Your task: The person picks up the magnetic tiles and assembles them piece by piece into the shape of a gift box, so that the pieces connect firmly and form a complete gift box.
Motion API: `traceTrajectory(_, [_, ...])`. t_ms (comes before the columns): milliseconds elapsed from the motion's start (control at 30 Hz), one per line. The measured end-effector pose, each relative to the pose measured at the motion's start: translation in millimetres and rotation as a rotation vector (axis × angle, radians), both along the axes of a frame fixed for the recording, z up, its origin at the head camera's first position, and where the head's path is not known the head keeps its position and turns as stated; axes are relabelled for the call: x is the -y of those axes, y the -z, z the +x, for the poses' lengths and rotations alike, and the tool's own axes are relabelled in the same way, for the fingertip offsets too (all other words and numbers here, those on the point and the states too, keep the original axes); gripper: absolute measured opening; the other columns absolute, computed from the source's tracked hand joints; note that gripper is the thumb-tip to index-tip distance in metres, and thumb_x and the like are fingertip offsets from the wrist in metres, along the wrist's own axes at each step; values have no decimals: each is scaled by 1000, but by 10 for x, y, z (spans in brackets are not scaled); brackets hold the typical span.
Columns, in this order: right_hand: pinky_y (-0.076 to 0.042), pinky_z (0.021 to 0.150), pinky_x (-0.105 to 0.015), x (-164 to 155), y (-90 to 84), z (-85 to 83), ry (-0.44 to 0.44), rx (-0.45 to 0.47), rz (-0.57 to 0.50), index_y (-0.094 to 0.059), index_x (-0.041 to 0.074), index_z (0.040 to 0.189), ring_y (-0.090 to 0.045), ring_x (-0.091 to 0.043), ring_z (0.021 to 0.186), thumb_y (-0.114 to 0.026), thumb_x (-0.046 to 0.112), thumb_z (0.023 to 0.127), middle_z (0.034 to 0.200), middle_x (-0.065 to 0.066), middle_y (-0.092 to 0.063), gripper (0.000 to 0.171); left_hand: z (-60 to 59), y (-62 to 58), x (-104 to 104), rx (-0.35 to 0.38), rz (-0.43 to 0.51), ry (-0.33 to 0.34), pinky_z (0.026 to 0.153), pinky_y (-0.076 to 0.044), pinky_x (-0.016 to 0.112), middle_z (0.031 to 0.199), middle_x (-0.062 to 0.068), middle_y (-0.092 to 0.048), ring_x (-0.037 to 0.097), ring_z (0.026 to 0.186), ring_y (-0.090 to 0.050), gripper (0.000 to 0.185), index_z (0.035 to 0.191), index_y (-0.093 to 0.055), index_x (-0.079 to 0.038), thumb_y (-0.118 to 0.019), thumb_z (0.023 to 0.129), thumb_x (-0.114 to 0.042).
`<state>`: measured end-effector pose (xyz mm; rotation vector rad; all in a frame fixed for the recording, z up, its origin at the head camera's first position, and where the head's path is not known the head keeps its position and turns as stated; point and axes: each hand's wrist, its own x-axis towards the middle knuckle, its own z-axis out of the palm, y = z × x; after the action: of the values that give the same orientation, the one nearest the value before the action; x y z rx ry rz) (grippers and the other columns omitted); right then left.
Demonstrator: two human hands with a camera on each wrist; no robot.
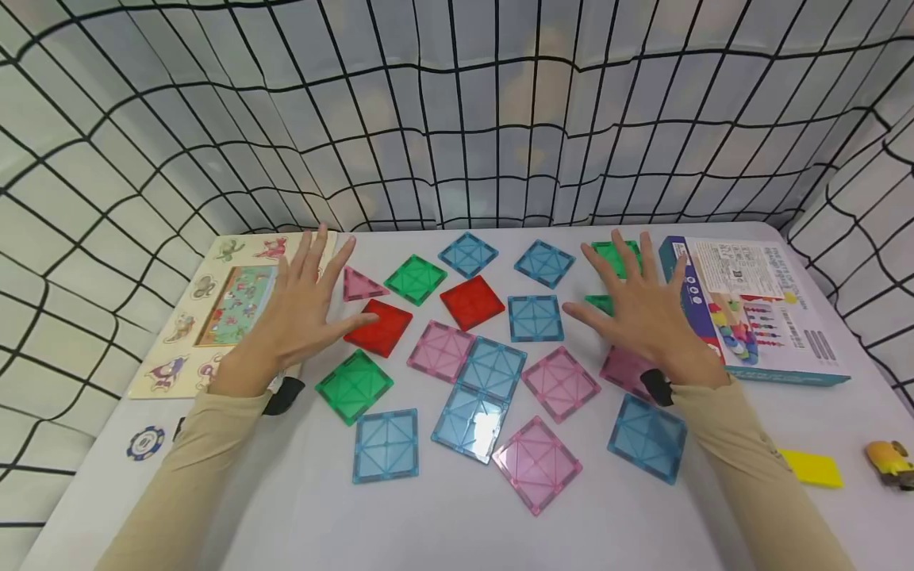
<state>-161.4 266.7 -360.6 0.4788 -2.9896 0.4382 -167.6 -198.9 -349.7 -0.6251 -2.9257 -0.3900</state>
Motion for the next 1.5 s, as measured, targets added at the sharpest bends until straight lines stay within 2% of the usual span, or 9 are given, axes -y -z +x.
traceTrajectory(100, [13, 111, -82, 64, -1, 44, -33, -9, 16, -23, 21, 167, 10, -48, 158, -56, 66, 96, 174, -20, -7, 91, 40, -25, -118, 37, 18, 95, 125, -7, 66, 175, 16, 3, 39, 160, 3, 102, 170, -11, -19, -56, 95, -71])
traceTrajectory(233, [9, 112, -82, 209, -10, 146, -97, -7, 42, -29, 18, 165, 1, -51, 157, -63, 62, 95, 172, -23, -14, 90, 149, -33, -320, 132, 60, 252, 124, -22, 63, 175, 14, -11, 38, 159, -12, 94, 168, -22, -13, -69, 96, -53])
traceTrajectory(367, [5, 115, -80, 393, -2, 279, -189, 19, 69, -34, 14, 163, -4, -52, 157, -70, 56, 93, 170, -24, -19, 90, 291, 36, -513, 266, 55, 371, 118, -37, 59, 172, 12, -21, 35, 156, -26, 87, 165, -33, -13, -71, 96, -52])
traceTrajectory(467, [-4, 119, -77, 542, -2, 384, -268, 43, 75, -41, 11, 160, -10, -50, 157, -74, 52, 92, 168, -24, -26, 87, 388, 135, -633, 349, 10, 418, 117, -39, 56, 172, 11, -21, 33, 156, -27, 91, 165, -34, -15, -72, 94, -57])
traceTrajectory(600, [-21, 120, -70, 744, 17, 512, -376, 73, 69, -50, 7, 155, -25, -48, 153, -78, 50, 91, 163, -23, -37, 82, 483, 236, -735, 420, -74, 429, 117, -39, 57, 173, 11, -19, 35, 158, -21, 101, 166, -32, -16, -74, 88, -64])
traceTrajectory(800, [-39, 114, -64, 1005, 75, 656, -498, 134, 116, -51, 7, 153, -41, -43, 146, -78, 57, 89, 160, -18, -42, 86, 566, 258, -808, 464, -142, 404, 117, -39, 57, 175, 11, -11, 36, 160, -11, 107, 167, -27, -18, -76, 85, -66])
traceTrajectory(1033, [-38, 116, -63, 1216, 118, 773, -532, 231, 168, -48, 6, 156, -39, -44, 147, -78, 61, 87, 162, -20, -40, 93, 616, 294, -842, 425, -168, 389, 117, -39, 54, 174, 15, -13, 38, 160, -12, 106, 167, -28, -14, -75, 86, -65])
traceTrajectory(1333, [-37, 116, -64, 1225, 167, 818, -538, 237, 180, -44, 4, 157, -34, -46, 150, -83, 55, 85, 165, -22, -35, 96, 763, 356, -957, 316, -182, 334, 110, -47, 50, 171, 22, -21, 44, 157, -20, 104, 163, -34, -6, -72, 88, -67])
traceTrajectory(1500, [-37, 117, -62, 1160, 177, 795, -546, 268, 153, -41, 4, 159, -33, -44, 151, -82, 53, 88, 167, -20, -33, 95, 810, 322, -953, 349, -171, 329, 112, -45, 51, 171, 21, -22, 44, 157, -20, 103, 163, -35, -6, -73, 89, -65])
